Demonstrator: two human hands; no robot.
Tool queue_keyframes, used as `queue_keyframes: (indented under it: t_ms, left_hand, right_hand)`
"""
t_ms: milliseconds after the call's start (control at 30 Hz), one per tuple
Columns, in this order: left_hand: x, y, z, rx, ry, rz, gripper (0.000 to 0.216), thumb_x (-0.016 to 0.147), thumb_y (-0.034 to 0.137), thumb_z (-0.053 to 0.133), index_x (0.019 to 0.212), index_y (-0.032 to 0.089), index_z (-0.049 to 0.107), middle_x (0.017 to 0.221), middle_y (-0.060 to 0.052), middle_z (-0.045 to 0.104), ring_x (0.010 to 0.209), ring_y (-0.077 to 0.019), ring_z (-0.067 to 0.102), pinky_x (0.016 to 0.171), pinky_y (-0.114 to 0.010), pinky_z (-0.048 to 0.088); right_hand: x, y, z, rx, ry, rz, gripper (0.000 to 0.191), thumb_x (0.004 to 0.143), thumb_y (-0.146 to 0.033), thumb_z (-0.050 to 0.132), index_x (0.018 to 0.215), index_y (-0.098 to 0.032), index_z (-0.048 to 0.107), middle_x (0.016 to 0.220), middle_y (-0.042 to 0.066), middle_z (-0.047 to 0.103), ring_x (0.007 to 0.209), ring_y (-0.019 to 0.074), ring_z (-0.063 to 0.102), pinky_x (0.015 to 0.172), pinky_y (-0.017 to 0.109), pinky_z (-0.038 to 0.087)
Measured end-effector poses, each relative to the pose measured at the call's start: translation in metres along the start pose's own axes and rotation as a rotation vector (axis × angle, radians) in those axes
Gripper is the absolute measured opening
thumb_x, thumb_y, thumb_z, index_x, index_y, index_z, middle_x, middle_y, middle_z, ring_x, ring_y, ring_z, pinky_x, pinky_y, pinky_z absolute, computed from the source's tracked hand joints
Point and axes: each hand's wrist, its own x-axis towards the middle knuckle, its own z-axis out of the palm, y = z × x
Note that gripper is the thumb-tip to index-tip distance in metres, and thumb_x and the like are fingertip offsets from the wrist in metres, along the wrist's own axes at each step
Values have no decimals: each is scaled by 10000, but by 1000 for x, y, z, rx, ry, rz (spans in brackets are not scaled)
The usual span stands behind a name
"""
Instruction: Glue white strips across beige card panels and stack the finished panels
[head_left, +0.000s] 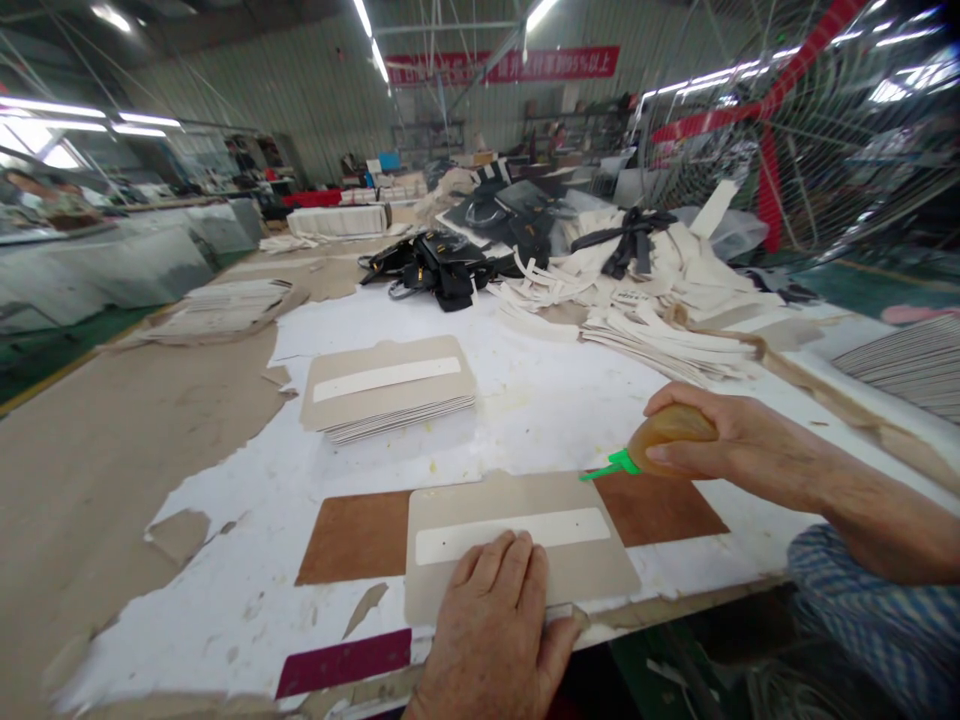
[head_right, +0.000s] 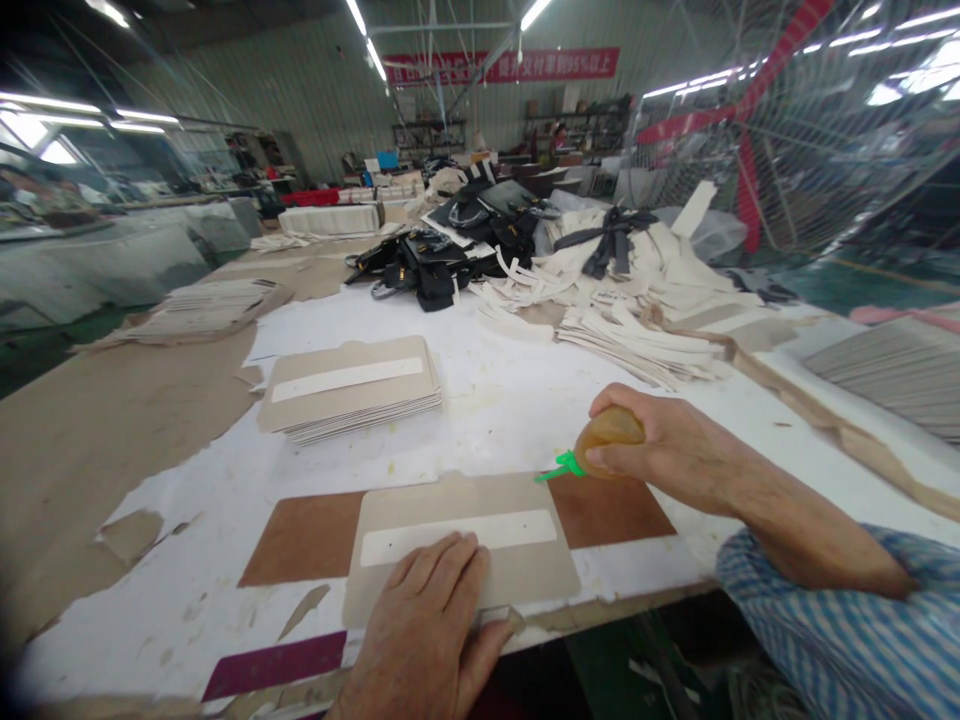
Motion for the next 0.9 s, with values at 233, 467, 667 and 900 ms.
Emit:
queue_keyframes:
  t_ms: [233, 467, 667, 900]
  left_hand:
    - [0, -1, -1, -17, -25, -7, 521, 1084, 549, 435, 1300, 143, 679, 1321, -113, 769, 1171, -296, 723, 986, -460, 615]
    - [1, -1, -1, 7, -5, 0, 512, 1098, 534, 401, 1279, 151, 687, 1295, -102, 781, 1141, -285, 737, 957, -443, 618]
    - [0, -1, 2, 5, -7, 0, 527, 1094, 551, 401, 1278, 147, 687, 1312, -107, 774, 1160, -289, 733, 964, -442, 613]
    - [1, -1, 0, 3, -2, 4, 510, 1090, 544, 419, 1272, 149, 687, 1295, -100, 780, 1145, -284, 736, 960, -440, 617]
  right_hand:
    - [0, 5, 3, 75, -1, 8, 353, 832, -588, 689, 975, -268, 644, 713, 15, 706, 679, 252, 623, 635, 387, 435]
    - [7, -9, 28, 114, 25, -20, 336, 802, -546, 695, 988, -275, 625, 723, -24, 699, 697, 235, 639, 639, 353, 465]
    - [3, -12, 21, 78, 9, -9, 348, 783, -576, 678, 954, -276, 634, 730, -9, 710, 715, 259, 654, 652, 373, 471]
    - [1, 7, 15, 59, 27, 13, 352, 817, -589, 674, 986, -284, 629, 743, -2, 706, 707, 258, 642, 643, 376, 452]
